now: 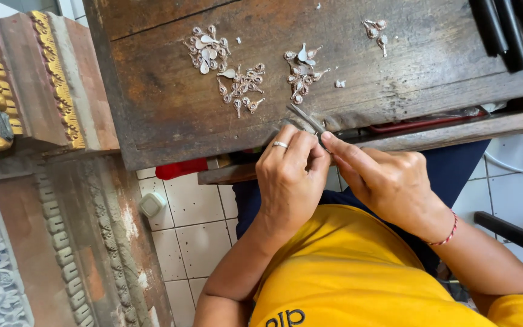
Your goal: Refining small silver jewelry components using a fine metal tool at a workbench
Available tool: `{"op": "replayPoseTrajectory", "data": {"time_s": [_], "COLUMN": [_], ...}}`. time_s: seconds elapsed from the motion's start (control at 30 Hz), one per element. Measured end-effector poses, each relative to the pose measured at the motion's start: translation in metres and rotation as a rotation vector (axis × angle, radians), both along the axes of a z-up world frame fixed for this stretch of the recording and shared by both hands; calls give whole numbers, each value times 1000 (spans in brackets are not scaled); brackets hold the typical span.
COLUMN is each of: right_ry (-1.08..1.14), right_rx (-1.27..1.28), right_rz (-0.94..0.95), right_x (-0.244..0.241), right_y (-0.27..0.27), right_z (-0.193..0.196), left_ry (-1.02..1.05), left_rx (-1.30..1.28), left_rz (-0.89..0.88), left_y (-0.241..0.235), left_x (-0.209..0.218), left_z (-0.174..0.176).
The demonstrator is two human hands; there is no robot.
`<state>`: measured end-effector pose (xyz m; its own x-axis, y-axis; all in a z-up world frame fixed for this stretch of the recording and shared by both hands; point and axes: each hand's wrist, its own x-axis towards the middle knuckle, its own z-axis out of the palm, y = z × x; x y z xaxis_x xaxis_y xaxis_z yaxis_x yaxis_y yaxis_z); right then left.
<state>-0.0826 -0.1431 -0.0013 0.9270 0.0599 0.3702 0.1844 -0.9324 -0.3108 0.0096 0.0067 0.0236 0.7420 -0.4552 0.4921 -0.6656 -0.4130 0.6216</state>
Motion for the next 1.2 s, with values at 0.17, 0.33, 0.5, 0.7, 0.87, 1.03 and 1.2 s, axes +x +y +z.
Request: {"op": "replayPoseTrajectory", "data": {"time_s": [0.17, 0.33, 0.5, 0.7, 0.87, 1.03, 1.2], "right_ry": [-51, -22, 28, 119, 262, 21, -6], "right_rx": [-81, -120, -14, 236, 437, 70, 284], "right_rz": [-11, -8, 20, 92, 32, 16, -56], "right_x": [-22, -35, -17, -18, -35, -12, -4], "right_y": [-15, -12, -8, -5, -7, -1, 8], "right_z": [-4, -5, -20, -12, -7, -24, -13], "left_ry": [-1, 9, -18, -13, -33, -61, -146], "left_rx": [16, 29, 34, -18, -31, -26, -94], "left_rz": [-2, -1, 16, 18, 13, 22, 69], "left_y": [1, 0, 0, 0, 0, -2, -2], "left_x": [3, 4, 1, -1, -1, 0, 3], "left_z": [0, 0, 0, -2, -5, -10, -20]}}
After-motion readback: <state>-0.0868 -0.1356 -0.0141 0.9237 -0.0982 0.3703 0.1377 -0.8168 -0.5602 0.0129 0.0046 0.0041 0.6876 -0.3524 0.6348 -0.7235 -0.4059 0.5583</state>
